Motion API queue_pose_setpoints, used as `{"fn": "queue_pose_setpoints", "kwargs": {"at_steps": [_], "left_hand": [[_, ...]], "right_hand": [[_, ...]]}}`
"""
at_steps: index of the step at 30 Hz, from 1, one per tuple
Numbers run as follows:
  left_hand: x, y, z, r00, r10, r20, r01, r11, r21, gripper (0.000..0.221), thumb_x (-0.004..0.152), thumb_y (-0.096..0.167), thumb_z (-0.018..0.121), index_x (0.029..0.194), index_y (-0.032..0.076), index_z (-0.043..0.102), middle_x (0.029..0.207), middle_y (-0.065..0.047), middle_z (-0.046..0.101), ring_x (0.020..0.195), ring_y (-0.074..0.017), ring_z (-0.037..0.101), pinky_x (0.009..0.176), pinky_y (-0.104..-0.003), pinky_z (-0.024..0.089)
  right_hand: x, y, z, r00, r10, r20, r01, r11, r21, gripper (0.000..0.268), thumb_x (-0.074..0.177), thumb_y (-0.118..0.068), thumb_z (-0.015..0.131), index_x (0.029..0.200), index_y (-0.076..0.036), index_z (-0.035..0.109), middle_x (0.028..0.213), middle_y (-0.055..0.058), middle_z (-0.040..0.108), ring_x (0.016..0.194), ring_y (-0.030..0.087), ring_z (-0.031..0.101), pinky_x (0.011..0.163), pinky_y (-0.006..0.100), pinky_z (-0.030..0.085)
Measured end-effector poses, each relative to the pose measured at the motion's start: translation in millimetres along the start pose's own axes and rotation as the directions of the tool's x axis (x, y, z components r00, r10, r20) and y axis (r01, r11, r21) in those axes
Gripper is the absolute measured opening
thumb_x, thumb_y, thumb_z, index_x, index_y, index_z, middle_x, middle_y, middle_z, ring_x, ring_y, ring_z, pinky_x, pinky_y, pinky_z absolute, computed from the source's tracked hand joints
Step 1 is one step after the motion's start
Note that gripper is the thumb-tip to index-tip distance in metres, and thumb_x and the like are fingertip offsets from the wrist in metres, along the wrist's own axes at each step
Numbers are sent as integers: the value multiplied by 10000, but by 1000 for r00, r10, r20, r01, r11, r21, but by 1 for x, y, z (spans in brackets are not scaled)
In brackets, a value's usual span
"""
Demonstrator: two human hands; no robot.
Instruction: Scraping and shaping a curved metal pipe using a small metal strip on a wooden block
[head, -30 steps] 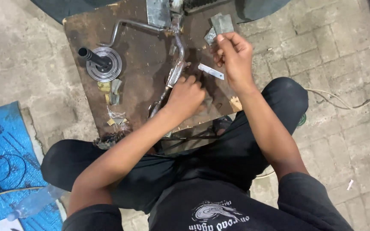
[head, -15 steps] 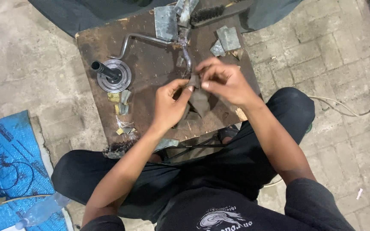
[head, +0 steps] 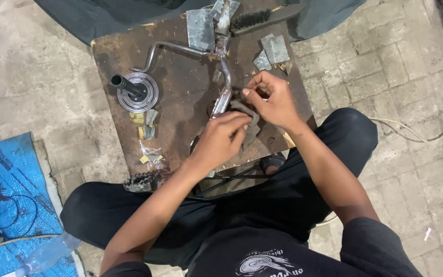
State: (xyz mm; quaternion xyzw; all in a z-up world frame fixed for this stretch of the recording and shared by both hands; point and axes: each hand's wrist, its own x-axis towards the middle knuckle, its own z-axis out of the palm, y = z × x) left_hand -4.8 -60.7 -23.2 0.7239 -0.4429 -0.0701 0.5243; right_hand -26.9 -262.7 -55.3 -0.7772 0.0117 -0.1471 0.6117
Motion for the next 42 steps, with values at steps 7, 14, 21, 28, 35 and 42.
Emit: {"fn": "queue_pose_setpoints", "kwargs": {"at_steps": [7, 14, 21, 28, 35, 42], "left_hand": [[-16, -26, -4, 927, 288, 241, -361, 859, 363, 163, 853, 188, 703, 933, 52, 739, 917, -92, 665, 1012, -312, 602, 857, -423, 483], [-12, -11, -47, 986, 132, 105, -165, 893, 418, 185, 873, 256, 766, 909, 79, 724, 947, -82, 656, 1030, -311, 594, 835, -438, 466], [-10, 11, -48, 875, -459, 151, 381, 848, 369, 862, 866, 211, 780, 1599, 190, 327, 1340, -280, 537, 1061, -643, 609, 857, -688, 512], [-12, -5, -40, 808, -561, 180, 482, 805, 346, 868, 884, 201, 764, 1607, 82, 298, 1287, -356, 607, 1045, -607, 648, 769, -637, 588], [-15, -17, -37, 820, -548, 165, 464, 806, 369, 765, 888, 225, 756, 1536, 17, 407, 1242, -371, 636, 1004, -567, 681, 702, -603, 608], [-13, -10, -38, 824, -545, 155, 466, 808, 360, 739, 885, 226, 757, 1509, -6, 437, 1219, -386, 643, 987, -562, 689, 679, -591, 615]], "right_hand": [[10, 15, 5, 991, -9, -136, 0, 998, -65, 103, 973, -33, 768, 1002, 27, 690, 914, 137, 693, 756, 219, 733, 566, 282, 551], [6, -15, 36, 991, -22, -134, 2, 990, -143, 152, 956, -27, 776, 1047, 20, 664, 785, 118, 692, 694, 197, 686, 627, 313, 516], [0, -19, 47, 979, -98, -180, 20, 919, -393, 69, 943, -114, 807, 918, -71, 760, 727, 70, 741, 647, 211, 669, 617, 296, 519], [6, -16, 44, 950, 266, -161, -258, 964, 71, 69, 855, -13, 769, 906, 21, 737, 684, 96, 717, 553, 122, 669, 521, 245, 565], [11, -14, 46, 957, 223, -184, -211, 974, 82, 53, 841, 30, 748, 884, 42, 720, 650, 112, 695, 521, 121, 662, 476, 232, 539], [13, 0, 42, 962, 213, -169, -203, 976, 77, 70, 805, 64, 723, 873, 48, 727, 640, 121, 690, 499, 127, 652, 467, 236, 525]]}}
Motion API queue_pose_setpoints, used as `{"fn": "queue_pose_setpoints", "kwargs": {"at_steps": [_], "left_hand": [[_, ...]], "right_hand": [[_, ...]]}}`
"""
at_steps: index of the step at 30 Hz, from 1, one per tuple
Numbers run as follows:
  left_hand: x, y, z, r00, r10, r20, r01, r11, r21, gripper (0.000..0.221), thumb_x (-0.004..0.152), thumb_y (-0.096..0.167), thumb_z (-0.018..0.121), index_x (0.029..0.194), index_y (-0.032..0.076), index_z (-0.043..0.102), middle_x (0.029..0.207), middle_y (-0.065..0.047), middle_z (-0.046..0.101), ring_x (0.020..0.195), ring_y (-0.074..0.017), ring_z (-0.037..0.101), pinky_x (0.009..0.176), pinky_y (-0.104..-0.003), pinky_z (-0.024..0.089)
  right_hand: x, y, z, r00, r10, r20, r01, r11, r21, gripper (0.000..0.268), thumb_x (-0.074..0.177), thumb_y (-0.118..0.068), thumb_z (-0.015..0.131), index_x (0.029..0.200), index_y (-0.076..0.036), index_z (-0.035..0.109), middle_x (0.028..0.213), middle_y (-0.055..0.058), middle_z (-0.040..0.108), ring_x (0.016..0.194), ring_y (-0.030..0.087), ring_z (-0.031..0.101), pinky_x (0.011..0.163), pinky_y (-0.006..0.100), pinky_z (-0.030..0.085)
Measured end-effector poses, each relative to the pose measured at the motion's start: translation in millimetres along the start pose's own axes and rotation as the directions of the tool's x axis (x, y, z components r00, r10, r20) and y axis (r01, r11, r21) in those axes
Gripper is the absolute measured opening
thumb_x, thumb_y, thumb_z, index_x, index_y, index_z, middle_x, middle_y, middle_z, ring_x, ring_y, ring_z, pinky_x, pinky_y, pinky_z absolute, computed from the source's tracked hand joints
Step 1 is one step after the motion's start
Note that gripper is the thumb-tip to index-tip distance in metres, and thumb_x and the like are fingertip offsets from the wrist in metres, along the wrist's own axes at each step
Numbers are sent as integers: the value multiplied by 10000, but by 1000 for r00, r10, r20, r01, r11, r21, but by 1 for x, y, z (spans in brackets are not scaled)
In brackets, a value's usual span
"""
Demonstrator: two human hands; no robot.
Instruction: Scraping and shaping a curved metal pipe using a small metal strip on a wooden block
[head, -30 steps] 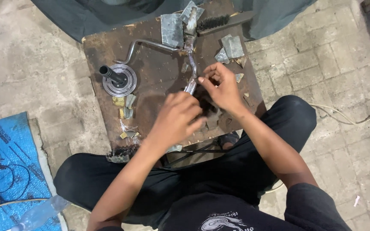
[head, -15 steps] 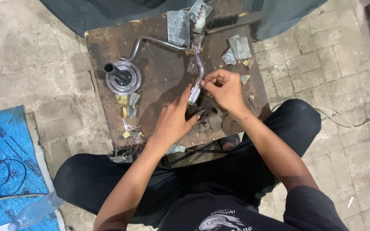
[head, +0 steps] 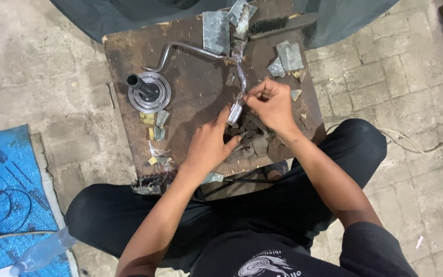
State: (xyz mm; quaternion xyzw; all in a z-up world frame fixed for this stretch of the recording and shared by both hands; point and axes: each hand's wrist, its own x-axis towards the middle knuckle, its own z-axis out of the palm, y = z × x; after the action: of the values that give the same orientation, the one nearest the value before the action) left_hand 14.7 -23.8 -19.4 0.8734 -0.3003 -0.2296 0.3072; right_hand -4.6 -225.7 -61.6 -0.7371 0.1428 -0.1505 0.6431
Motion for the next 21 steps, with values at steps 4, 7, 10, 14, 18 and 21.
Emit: {"fn": "queue_pose_setpoints", "kwargs": {"at_steps": [4, 7, 10, 14, 18, 21], "left_hand": [[-3, 7, -9, 1000, 3, 5, -3, 1000, 2, 748, 891, 226, 753, 1517, -9, 418, 1250, -384, 632, 1033, -553, 679, 726, -592, 617], [-3, 8, -12, 1000, -16, 14, 16, 1000, -26, 754, 885, 232, 753, 1518, -5, 418, 1266, -394, 616, 1046, -568, 665, 722, -608, 607], [-8, 8, -8, 1000, -9, 5, 9, 999, -53, 741, 894, 212, 748, 1514, -20, 414, 1247, -406, 617, 1043, -574, 665, 726, -611, 611], [-4, 6, -6, 1000, 5, 6, -5, 999, -54, 738, 896, 216, 746, 1514, -21, 419, 1249, -413, 611, 1054, -575, 659, 732, -600, 614], [-7, 10, -12, 1000, -6, 18, 7, 998, -64, 737, 893, 212, 748, 1509, -24, 420, 1260, -418, 605, 1063, -586, 651, 748, -612, 607], [-4, 6, -9, 1000, -10, 17, 11, 998, -65, 745, 891, 222, 749, 1518, -9, 417, 1276, -413, 598, 1072, -584, 646, 749, -618, 597]], "right_hand": [[3, 8, 2, 999, -35, -36, 35, 999, 10, 77, 812, 41, 730, 885, 57, 710, 646, 105, 675, 503, 114, 647, 477, 234, 514], [2, 3, 4, 1000, 8, 24, -8, 1000, 22, 99, 774, 51, 728, 873, 47, 716, 645, 108, 690, 499, 104, 643, 475, 230, 523], [0, 6, 3, 998, -49, -30, 48, 998, -32, 75, 787, 52, 711, 861, 45, 721, 629, 106, 677, 497, 102, 632, 473, 219, 486], [1, -1, 4, 1000, -24, 5, 24, 1000, -10, 75, 772, 55, 712, 846, 45, 717, 630, 113, 684, 488, 109, 638, 465, 220, 498], [5, 6, 2, 999, -32, -27, 32, 999, 5, 83, 792, 51, 728, 871, 68, 708, 638, 119, 678, 485, 121, 641, 459, 234, 505], [2, 2, 3, 1000, 7, 18, -7, 1000, 21, 89, 777, 54, 719, 862, 74, 701, 641, 140, 685, 480, 128, 644, 437, 230, 516]]}}
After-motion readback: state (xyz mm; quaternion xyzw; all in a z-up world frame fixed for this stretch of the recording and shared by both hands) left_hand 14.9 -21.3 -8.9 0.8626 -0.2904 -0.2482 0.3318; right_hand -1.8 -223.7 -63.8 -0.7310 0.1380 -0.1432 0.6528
